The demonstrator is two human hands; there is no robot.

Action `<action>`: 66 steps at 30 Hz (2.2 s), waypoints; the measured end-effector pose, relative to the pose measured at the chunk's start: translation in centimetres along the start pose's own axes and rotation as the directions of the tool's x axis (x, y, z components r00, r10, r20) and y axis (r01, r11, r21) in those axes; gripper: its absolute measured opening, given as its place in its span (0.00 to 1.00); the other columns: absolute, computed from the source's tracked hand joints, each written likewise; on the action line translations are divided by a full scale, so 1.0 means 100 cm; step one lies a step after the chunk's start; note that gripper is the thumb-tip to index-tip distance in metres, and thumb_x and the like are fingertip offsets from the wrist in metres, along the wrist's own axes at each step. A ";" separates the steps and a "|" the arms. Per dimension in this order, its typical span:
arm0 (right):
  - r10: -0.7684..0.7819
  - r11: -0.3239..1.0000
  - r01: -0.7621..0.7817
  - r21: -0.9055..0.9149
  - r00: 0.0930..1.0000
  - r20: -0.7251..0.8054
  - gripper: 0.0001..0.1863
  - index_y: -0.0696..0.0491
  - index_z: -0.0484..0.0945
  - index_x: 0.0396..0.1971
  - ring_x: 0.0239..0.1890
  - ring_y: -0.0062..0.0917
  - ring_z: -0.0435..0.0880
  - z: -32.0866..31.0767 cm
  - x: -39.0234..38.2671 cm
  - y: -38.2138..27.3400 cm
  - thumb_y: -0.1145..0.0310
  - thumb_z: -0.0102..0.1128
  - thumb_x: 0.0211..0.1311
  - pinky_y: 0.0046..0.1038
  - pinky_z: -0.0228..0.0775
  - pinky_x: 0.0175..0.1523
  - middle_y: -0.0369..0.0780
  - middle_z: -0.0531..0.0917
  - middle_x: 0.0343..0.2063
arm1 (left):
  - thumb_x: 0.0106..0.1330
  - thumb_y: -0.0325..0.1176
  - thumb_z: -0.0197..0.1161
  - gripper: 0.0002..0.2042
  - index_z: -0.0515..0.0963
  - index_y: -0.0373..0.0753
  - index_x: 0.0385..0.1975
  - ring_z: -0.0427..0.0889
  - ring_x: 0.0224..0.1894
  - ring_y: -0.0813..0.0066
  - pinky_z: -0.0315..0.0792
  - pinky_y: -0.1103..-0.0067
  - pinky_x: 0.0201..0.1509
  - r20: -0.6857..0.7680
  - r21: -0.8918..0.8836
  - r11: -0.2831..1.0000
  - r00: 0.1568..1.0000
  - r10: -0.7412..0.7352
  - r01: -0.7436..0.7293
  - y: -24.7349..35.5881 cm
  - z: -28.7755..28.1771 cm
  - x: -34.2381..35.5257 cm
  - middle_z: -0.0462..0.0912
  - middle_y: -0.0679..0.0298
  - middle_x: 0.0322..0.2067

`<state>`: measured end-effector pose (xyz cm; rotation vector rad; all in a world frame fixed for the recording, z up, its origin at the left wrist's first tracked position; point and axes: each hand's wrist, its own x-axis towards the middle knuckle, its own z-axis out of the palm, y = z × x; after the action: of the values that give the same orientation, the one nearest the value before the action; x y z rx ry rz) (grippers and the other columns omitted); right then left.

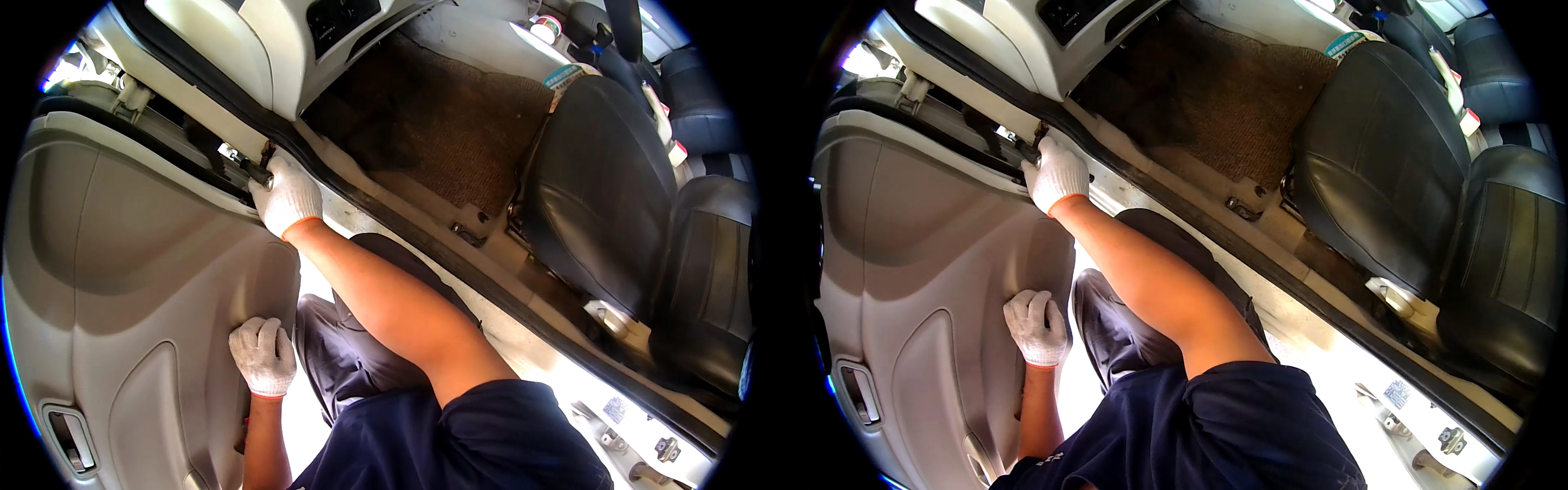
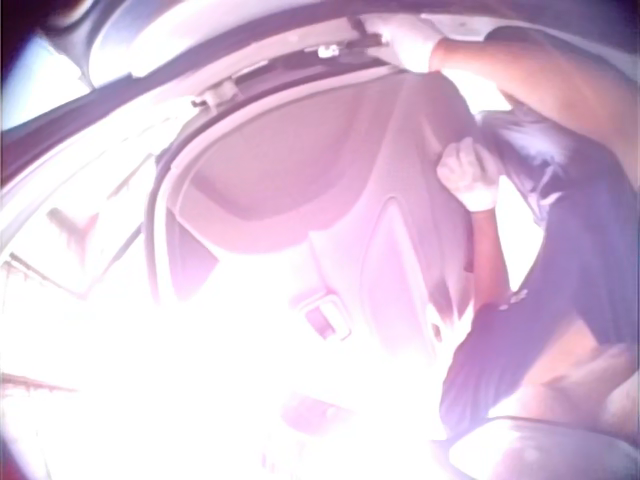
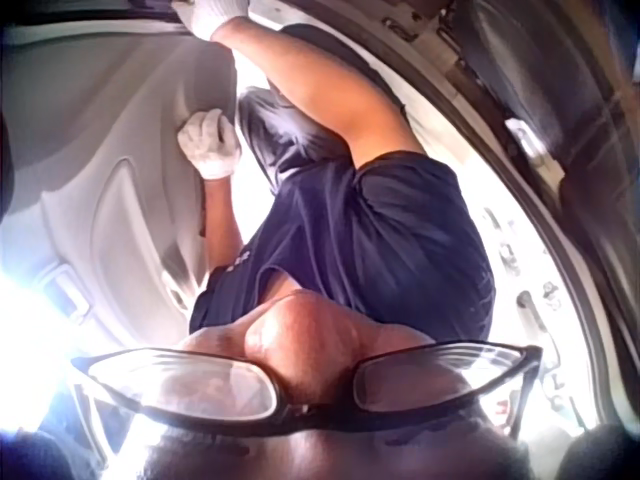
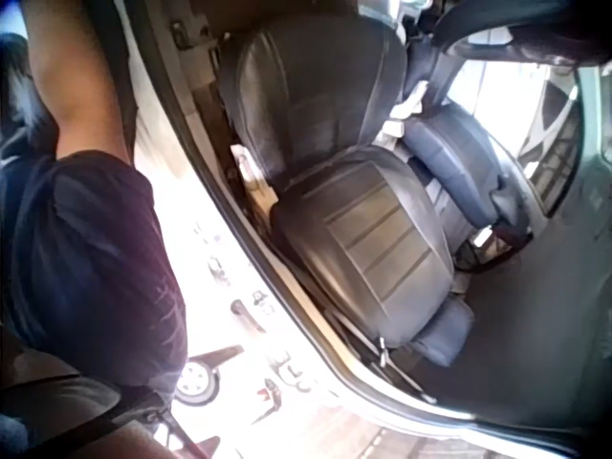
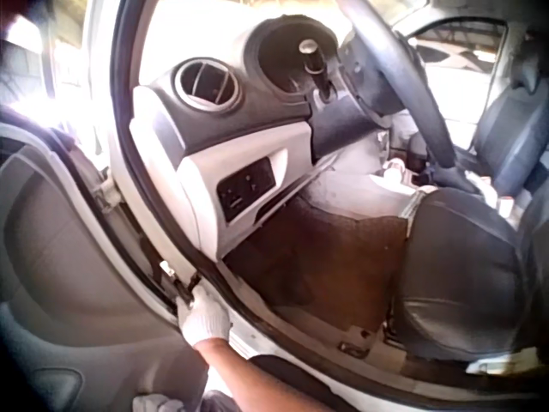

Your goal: The person removes fasteners from the front bumper of a white car using a screwdriver and socket wrench, then detaches the bumper cover and places it on the floor. The person also removes a door seal strip from the driver's side door.

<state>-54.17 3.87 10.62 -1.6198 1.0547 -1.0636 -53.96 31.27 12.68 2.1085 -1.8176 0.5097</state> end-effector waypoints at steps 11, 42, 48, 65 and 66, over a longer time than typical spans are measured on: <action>-0.133 0.986 0.124 -0.113 0.988 -0.073 0.18 0.56 0.84 0.32 0.42 0.49 0.89 -0.009 0.005 -0.007 0.54 0.71 0.63 0.49 0.80 0.51 0.50 0.89 0.34 | 0.61 0.23 0.68 0.13 0.83 0.42 0.44 0.77 0.45 0.52 0.72 0.60 0.53 -0.028 0.001 1.000 0.999 0.016 -0.016 0.002 0.002 0.002 0.80 0.58 0.44; 0.229 0.945 -0.282 0.166 0.932 0.279 0.32 0.60 0.88 0.38 0.40 0.43 0.91 -0.015 0.012 -0.012 0.39 0.67 0.66 0.42 0.78 0.48 0.50 0.90 0.33 | 0.59 0.24 0.70 0.14 0.83 0.43 0.45 0.78 0.44 0.55 0.72 0.60 0.54 -0.010 -0.010 1.000 1.000 -0.016 0.016 -0.004 0.000 -0.002 0.80 0.61 0.43; -0.008 0.977 0.092 -0.194 0.919 0.393 0.30 0.60 0.90 0.39 0.43 0.41 0.95 -0.021 0.037 -0.005 0.42 0.60 0.73 0.44 0.83 0.45 0.53 0.93 0.40 | 0.59 0.22 0.69 0.14 0.83 0.42 0.44 0.78 0.44 0.54 0.72 0.61 0.52 -0.022 -0.044 0.999 1.000 -0.005 0.004 -0.003 0.000 0.000 0.81 0.59 0.43; -0.192 0.545 0.628 -0.555 0.738 0.647 0.29 0.57 0.89 0.48 0.45 0.41 0.94 -0.038 0.050 -0.034 0.42 0.58 0.76 0.44 0.81 0.52 0.50 0.93 0.46 | 0.62 0.22 0.68 0.11 0.83 0.40 0.43 0.78 0.46 0.51 0.72 0.59 0.54 -0.050 -0.043 0.999 0.999 -0.005 0.003 -0.004 -0.004 -0.003 0.81 0.56 0.43; -0.072 0.776 0.408 -0.481 0.814 0.576 0.31 0.58 0.88 0.50 0.48 0.42 0.93 -0.036 0.045 -0.031 0.42 0.58 0.76 0.44 0.80 0.54 0.53 0.92 0.49 | 0.62 0.22 0.68 0.11 0.83 0.40 0.43 0.78 0.45 0.51 0.72 0.59 0.54 -0.046 -0.043 0.999 0.999 -0.006 0.004 -0.003 -0.006 -0.005 0.81 0.56 0.43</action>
<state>-55.85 -0.50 15.20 -2.4429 0.8271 -0.3707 -53.73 32.00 13.01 2.0561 -1.7819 0.5091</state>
